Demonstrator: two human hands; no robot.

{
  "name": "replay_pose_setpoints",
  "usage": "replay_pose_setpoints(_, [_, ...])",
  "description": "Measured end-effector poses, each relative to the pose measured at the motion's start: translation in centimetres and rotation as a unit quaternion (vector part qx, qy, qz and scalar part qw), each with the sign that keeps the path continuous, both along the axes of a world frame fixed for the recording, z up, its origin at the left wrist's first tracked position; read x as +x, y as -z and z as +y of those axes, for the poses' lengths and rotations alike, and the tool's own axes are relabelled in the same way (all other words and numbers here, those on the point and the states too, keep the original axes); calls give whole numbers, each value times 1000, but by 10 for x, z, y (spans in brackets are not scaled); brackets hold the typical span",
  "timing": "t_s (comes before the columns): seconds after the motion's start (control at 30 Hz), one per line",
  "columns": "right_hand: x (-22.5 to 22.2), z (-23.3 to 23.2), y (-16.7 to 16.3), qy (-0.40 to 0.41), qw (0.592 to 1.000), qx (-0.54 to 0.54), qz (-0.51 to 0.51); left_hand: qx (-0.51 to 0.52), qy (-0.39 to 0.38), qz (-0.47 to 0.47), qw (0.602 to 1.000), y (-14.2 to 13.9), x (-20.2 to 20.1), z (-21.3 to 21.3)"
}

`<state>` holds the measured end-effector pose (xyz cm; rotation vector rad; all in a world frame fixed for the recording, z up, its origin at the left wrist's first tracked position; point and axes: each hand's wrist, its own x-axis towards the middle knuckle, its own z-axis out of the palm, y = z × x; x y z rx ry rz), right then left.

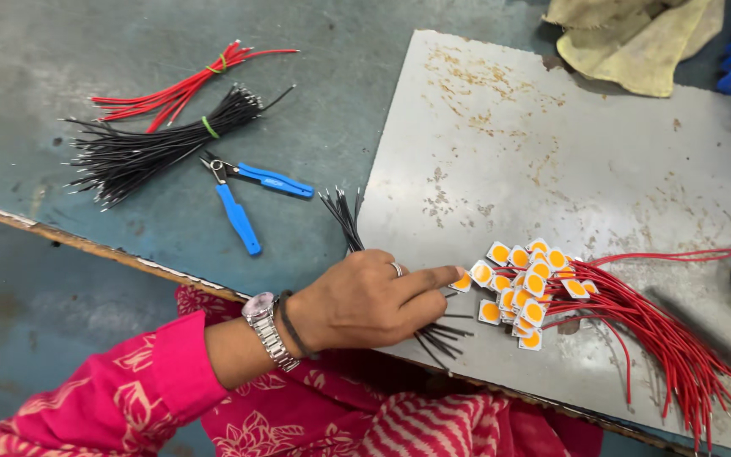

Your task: The person strips the ends of black wires using wire cutters, dips them into a small container of flux, and then solders the wires to the terminals of small square LED modules using a soldering iron. The person works on multiple LED units in sequence.

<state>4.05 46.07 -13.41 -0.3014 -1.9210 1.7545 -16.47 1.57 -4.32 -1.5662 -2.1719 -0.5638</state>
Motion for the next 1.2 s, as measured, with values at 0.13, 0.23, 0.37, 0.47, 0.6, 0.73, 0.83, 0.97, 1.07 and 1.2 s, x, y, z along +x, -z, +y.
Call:
replay_pose_setpoints(0.13, [-3, -1, 0, -6, 1000, 3, -1, -23, 0, -26, 999, 2, -3, 4])
replay_pose_setpoints(0.23, [-7, -2, 1, -14, 1000, 9, 2, -31, -2, -37, 999, 5, -2, 4])
replay_pose_setpoints(0.37, [-16, -2, 4, -30, 999, 18, 8, -21, -4, -58, 998, 7, -4, 3])
replay_pose_setpoints(0.47, [-21, -3, 5, -45, 999, 26, 15, -5, -9, -100, 995, 6, -6, 4])
replay_pose_setpoints(0.6, [-27, -10, 5, -59, 997, 34, 21, 41, -12, -207, 978, 3, -9, 0])
replay_pose_setpoints(0.73, [-29, -20, 0, -64, 997, 34, 15, 48, 6, -237, 970, 2, -13, -3])
replay_pose_setpoints(0.83, [-21, -24, -8, -41, 998, 29, -28, 20, -26, -205, 978, 1, -9, -2])
replay_pose_setpoints(0.97, [-17, -18, -18, -1, 991, 31, -133, -10, -35, -192, 981, 0, -9, -1])
replay_pose_setpoints(1.07, [-28, -23, -8, -38, 997, 51, -51, -16, -23, -181, 983, 0, -13, -4])
replay_pose_setpoints(1.2, [-37, -47, -3, -67, 995, 47, 57, -39, -2, -184, 982, -2, -17, -10])
